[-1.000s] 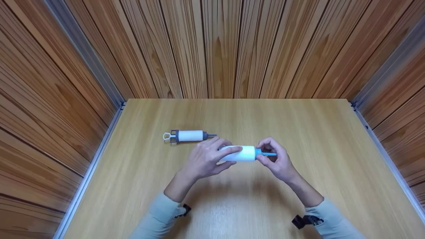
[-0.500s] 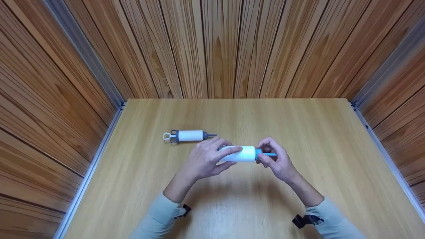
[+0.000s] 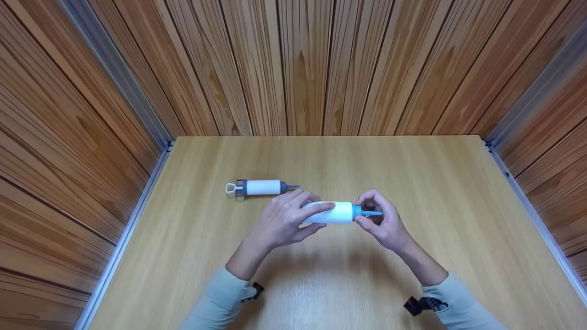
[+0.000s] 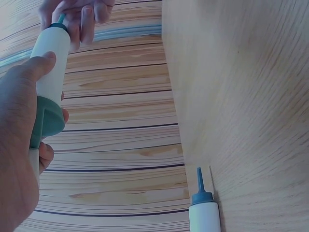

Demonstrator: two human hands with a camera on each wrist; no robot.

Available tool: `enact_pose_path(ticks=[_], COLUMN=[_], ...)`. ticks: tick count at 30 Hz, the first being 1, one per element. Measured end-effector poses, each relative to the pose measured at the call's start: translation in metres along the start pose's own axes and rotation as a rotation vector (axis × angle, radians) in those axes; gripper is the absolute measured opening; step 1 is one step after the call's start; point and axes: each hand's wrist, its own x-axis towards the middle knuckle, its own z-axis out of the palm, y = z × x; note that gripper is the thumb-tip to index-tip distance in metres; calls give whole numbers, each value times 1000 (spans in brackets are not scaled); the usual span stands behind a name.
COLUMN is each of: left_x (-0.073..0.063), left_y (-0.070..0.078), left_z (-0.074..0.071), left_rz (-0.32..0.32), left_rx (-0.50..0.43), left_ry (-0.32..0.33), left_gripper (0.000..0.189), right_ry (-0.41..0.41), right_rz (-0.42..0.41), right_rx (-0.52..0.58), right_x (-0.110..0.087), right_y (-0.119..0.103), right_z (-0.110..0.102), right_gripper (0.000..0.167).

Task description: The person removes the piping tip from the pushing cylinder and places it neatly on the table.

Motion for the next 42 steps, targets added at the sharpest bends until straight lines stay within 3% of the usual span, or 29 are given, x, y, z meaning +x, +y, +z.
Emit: enact_pose_path(ticks=[6,14,27,37,42], left_x=[0,0,0,-1,2], left_y=[0,0,0,1,1], left_z=[-2,0,-1,-2,-3], left_rz=[0,18,15,-4,3], left_rx=[2,17,16,-1,19], left_ry=[5,24,10,-1,-3], left_gripper=[46,43,43,45,47], right_ry=[-7,-27,-22,-13,-12], right_rz=[17,28,25,32,28], right_rx=[-36,64,24,-78,-29], right_x=[-1,1,0,-2,0], right_y=[0,0,-2,-4,-3], right_z=[-2,0,0,-2,-3], right_gripper=[29,19,22,31,23])
